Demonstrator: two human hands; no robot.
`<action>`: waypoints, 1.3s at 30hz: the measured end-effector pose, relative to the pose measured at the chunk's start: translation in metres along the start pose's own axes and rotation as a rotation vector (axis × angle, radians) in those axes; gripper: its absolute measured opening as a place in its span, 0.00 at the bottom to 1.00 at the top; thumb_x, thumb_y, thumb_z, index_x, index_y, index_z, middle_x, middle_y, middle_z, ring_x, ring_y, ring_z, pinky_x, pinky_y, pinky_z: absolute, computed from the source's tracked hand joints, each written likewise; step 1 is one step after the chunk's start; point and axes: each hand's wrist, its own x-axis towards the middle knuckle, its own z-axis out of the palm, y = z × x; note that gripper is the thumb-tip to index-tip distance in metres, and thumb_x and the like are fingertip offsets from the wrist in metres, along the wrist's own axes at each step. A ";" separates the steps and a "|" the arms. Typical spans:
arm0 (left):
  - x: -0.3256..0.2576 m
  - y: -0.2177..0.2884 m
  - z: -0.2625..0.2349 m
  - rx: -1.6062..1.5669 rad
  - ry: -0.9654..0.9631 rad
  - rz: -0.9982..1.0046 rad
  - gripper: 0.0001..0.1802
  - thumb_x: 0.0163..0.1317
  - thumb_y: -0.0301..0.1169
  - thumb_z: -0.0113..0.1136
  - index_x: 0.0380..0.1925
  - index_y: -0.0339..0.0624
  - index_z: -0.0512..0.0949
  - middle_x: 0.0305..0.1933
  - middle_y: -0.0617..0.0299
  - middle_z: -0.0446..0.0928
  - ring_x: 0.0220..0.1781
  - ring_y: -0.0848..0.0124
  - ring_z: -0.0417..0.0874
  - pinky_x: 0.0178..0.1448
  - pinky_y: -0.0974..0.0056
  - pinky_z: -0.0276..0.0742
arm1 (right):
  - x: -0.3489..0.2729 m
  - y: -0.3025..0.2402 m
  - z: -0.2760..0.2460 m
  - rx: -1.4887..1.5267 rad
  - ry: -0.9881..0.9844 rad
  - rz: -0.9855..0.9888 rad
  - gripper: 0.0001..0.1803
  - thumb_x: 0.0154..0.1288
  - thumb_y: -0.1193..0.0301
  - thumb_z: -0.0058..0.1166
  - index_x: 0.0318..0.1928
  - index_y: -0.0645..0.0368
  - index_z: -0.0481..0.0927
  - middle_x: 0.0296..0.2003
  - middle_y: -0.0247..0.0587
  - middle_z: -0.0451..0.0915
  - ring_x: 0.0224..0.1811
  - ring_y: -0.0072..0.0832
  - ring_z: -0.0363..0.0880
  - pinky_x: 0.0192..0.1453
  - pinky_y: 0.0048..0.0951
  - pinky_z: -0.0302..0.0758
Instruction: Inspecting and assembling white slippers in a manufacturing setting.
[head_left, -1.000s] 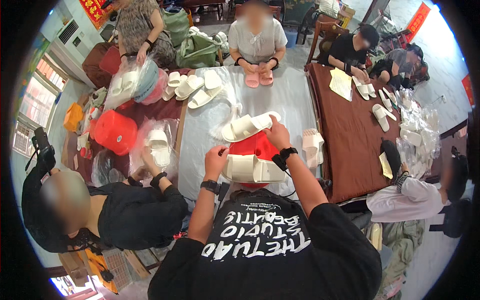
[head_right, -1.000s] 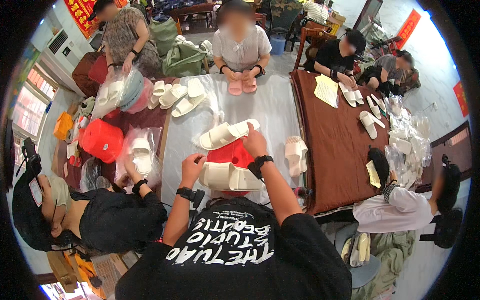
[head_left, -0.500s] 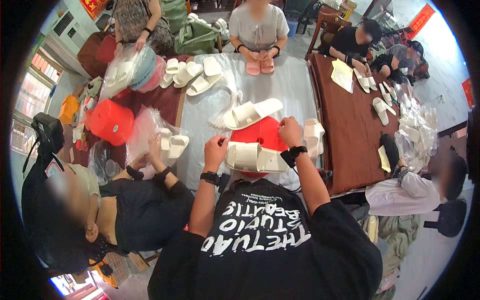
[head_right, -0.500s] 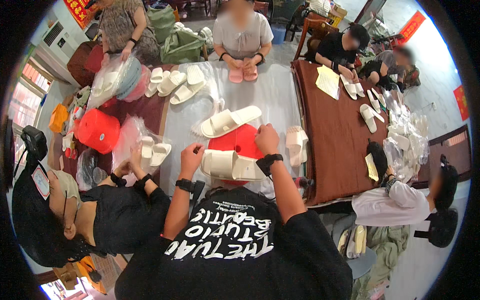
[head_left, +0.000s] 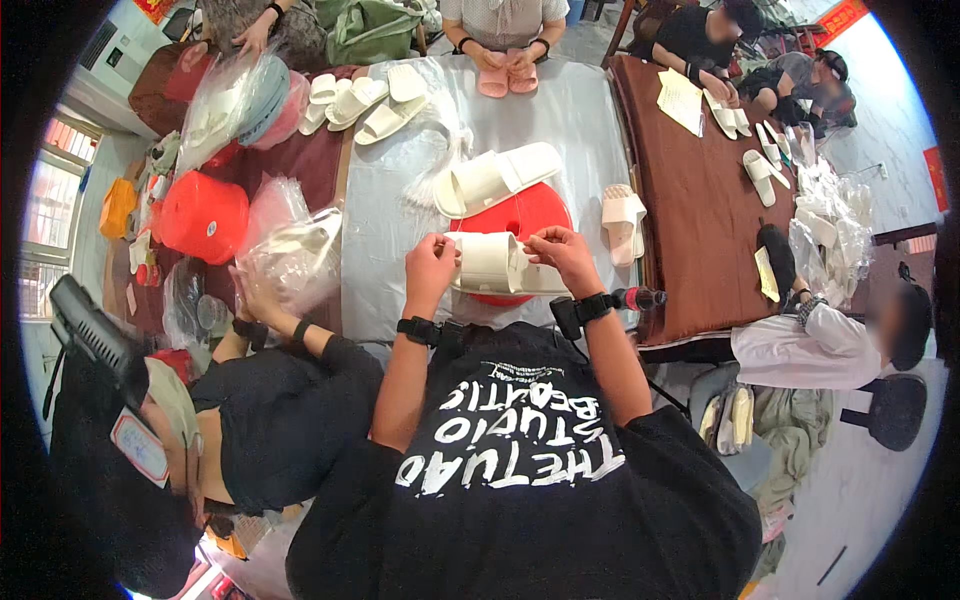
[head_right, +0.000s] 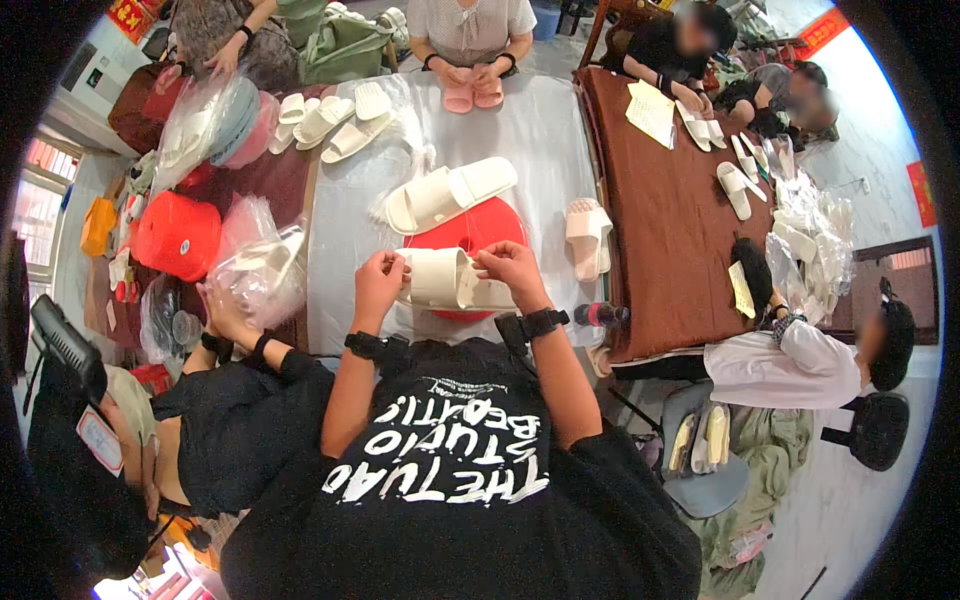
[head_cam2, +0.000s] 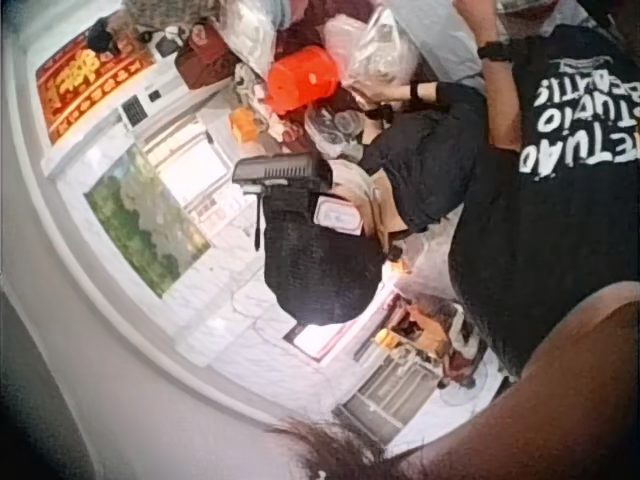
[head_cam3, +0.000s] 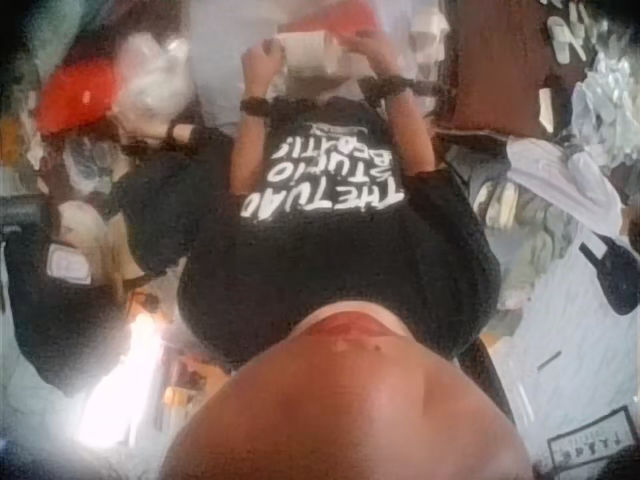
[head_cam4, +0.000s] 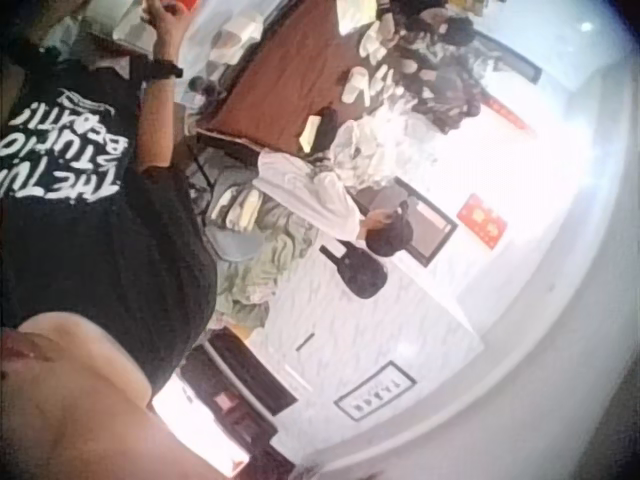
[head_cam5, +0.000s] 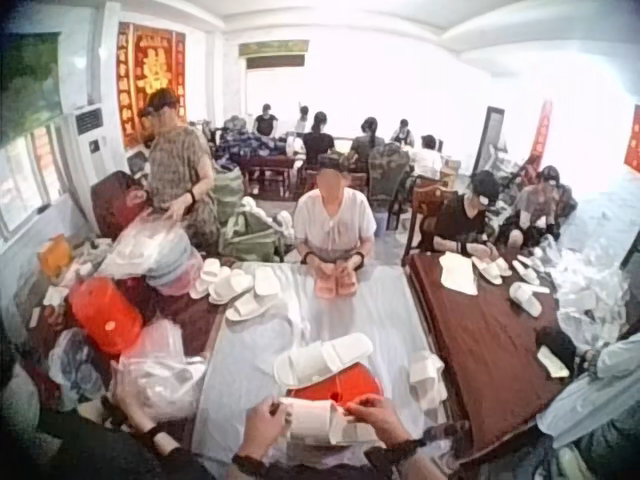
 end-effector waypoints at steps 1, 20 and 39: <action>-0.002 0.000 0.000 -0.085 -0.016 -0.020 0.10 0.69 0.30 0.61 0.38 0.32 0.83 0.32 0.52 0.88 0.32 0.65 0.91 0.37 0.62 0.85 | -0.003 0.003 0.003 0.004 0.000 -0.003 0.08 0.70 0.73 0.64 0.42 0.65 0.80 0.39 0.43 0.86 0.40 0.28 0.88 0.44 0.28 0.88; -0.007 -0.023 0.005 -0.528 -0.133 -0.228 0.10 0.76 0.31 0.55 0.48 0.34 0.73 0.38 0.47 0.86 0.34 0.64 0.91 0.34 0.64 0.86 | -0.015 0.007 0.004 0.036 0.009 -0.023 0.06 0.71 0.73 0.61 0.42 0.63 0.79 0.40 0.44 0.87 0.41 0.29 0.89 0.45 0.29 0.86; -0.003 -0.036 0.014 -0.504 -0.258 -0.191 0.11 0.74 0.36 0.60 0.47 0.41 0.76 0.41 0.61 0.84 0.39 0.74 0.85 0.43 0.66 0.82 | 0.004 0.041 0.035 0.225 -0.101 0.167 0.06 0.72 0.72 0.59 0.45 0.53 0.77 0.37 0.31 0.82 0.37 0.22 0.82 0.39 0.23 0.77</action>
